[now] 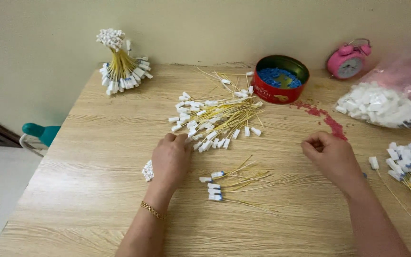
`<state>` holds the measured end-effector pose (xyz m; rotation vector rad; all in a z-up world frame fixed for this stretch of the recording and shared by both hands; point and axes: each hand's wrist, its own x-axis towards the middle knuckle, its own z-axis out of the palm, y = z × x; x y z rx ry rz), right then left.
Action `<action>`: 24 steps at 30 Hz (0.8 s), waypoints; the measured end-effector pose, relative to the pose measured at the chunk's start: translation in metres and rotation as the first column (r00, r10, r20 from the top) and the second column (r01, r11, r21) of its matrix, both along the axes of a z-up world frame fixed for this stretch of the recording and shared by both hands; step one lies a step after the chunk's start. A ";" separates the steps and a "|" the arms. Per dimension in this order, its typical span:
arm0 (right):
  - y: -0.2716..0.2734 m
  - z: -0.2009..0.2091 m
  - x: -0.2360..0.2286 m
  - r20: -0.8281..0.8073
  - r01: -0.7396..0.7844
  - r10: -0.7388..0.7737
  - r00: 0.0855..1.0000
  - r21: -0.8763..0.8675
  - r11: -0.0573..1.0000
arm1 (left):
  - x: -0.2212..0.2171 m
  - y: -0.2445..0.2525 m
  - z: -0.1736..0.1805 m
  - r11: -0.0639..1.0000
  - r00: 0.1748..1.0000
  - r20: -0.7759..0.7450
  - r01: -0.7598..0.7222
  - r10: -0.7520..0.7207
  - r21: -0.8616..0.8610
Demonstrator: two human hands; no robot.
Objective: Manual assembly of small wire connectors by hand at a workstation.
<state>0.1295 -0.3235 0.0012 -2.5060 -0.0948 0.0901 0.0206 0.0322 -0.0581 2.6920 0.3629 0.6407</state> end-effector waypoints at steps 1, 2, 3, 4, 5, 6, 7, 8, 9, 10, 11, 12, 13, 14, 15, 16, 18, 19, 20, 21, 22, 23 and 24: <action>0.003 -0.003 0.002 0.001 -0.002 0.002 1.000 0.000 1.000 | 0.001 0.002 -0.002 1.000 1.000 0.001 -0.002 0.002 0.000; 0.005 -0.005 0.004 -0.038 -0.085 0.095 0.995 0.210 0.974 | 0.002 0.003 -0.005 1.000 1.000 -0.010 -0.013 0.013 0.000; 0.006 -0.007 0.006 -0.054 -0.150 0.188 0.981 0.412 0.899 | 0.005 0.003 -0.006 1.000 1.000 -0.020 -0.019 0.019 0.000; 0.015 -0.005 0.004 -0.052 -0.148 0.186 0.981 0.411 0.899 | 0.005 0.004 -0.008 1.000 1.000 -0.018 -0.017 0.017 -0.001; 0.024 -0.002 0.002 -0.075 -0.191 0.283 0.956 0.573 0.797 | 0.006 0.005 -0.010 1.000 1.000 -0.017 -0.020 0.021 0.017; 0.032 0.000 0.001 -0.077 -0.214 0.381 0.922 0.716 0.664 | 0.007 0.005 -0.011 0.999 1.000 -0.015 -0.024 0.025 0.035; 0.040 -0.005 0.001 -0.070 -0.216 0.376 0.924 0.714 0.666 | 0.007 0.005 -0.013 0.999 1.000 -0.007 -0.019 0.019 0.034; 0.048 -0.011 0.002 -0.085 -0.184 0.469 0.879 0.847 0.499 | 0.007 0.005 -0.015 0.999 0.999 0.029 -0.021 0.020 0.038; 0.056 -0.016 0.003 -0.077 -0.126 0.561 0.824 0.941 0.315 | 0.007 0.006 -0.016 0.999 0.998 0.065 -0.025 0.022 0.042; 0.063 -0.017 0.002 -0.071 -0.133 0.558 0.827 0.939 0.316 | 0.007 0.005 -0.013 0.999 0.997 0.073 -0.022 0.019 0.041; 0.072 -0.019 0.001 -0.090 -0.066 0.595 0.798 0.970 0.236 | 0.007 0.005 -0.010 1.000 0.996 0.082 -0.025 0.025 -0.004; 0.080 -0.021 0.000 -0.105 0.006 0.633 0.767 0.988 0.156 | 0.006 0.005 -0.007 0.998 0.995 0.092 -0.028 0.032 -0.049; 0.085 -0.018 -0.003 -0.098 -0.001 0.635 0.766 0.988 0.154 | 0.005 0.004 0.005 0.998 0.995 0.099 -0.029 0.034 -0.047; 0.091 -0.016 -0.005 -0.106 0.006 0.631 0.769 0.987 0.160 | 0.003 0.002 0.017 0.981 0.997 0.050 -0.043 0.054 -0.192; 0.096 -0.015 -0.009 -0.118 0.016 0.627 0.770 0.986 0.165 | 0.001 0.001 0.027 0.941 0.998 -0.004 -0.063 0.066 -0.331; 0.098 -0.014 -0.009 -0.114 0.012 0.630 0.769 0.986 0.164 | 0.002 0.001 0.028 0.942 0.998 0.000 -0.065 0.069 -0.331; 0.101 -0.015 -0.013 -0.118 0.003 0.625 0.771 0.983 0.182 | 0.001 0.001 0.029 0.629 1.000 0.006 0.014 -0.016 -0.777; 0.103 -0.012 -0.016 -0.118 0.003 0.627 0.770 0.983 0.182 | 0.001 0.000 0.028 0.629 1.000 0.005 0.013 -0.014 -0.778; 0.105 -0.009 -0.018 -0.147 0.012 0.615 0.775 0.976 0.218 | 0.001 -0.002 0.027 0.410 0.996 0.080 0.093 -0.049 -0.907; 0.107 -0.006 -0.021 -0.177 0.023 0.600 0.780 0.967 0.254 | 0.001 -0.004 0.026 0.163 0.985 0.159 0.168 -0.066 -0.972; 0.107 -0.014 -0.019 -0.178 0.026 0.600 0.780 0.967 0.254 | -0.001 -0.011 0.031 0.162 0.985 0.157 0.166 -0.067 -0.973; 0.107 -0.022 -0.017 -0.150 0.000 0.593 0.791 0.969 0.245 | -0.002 -0.019 0.036 0.081 0.986 0.146 0.153 -0.086 -0.985; 0.107 -0.029 -0.014 -0.121 -0.026 0.586 0.801 0.971 0.236 | -0.003 -0.026 0.041 -0.001 0.985 0.136 0.137 -0.105 -0.991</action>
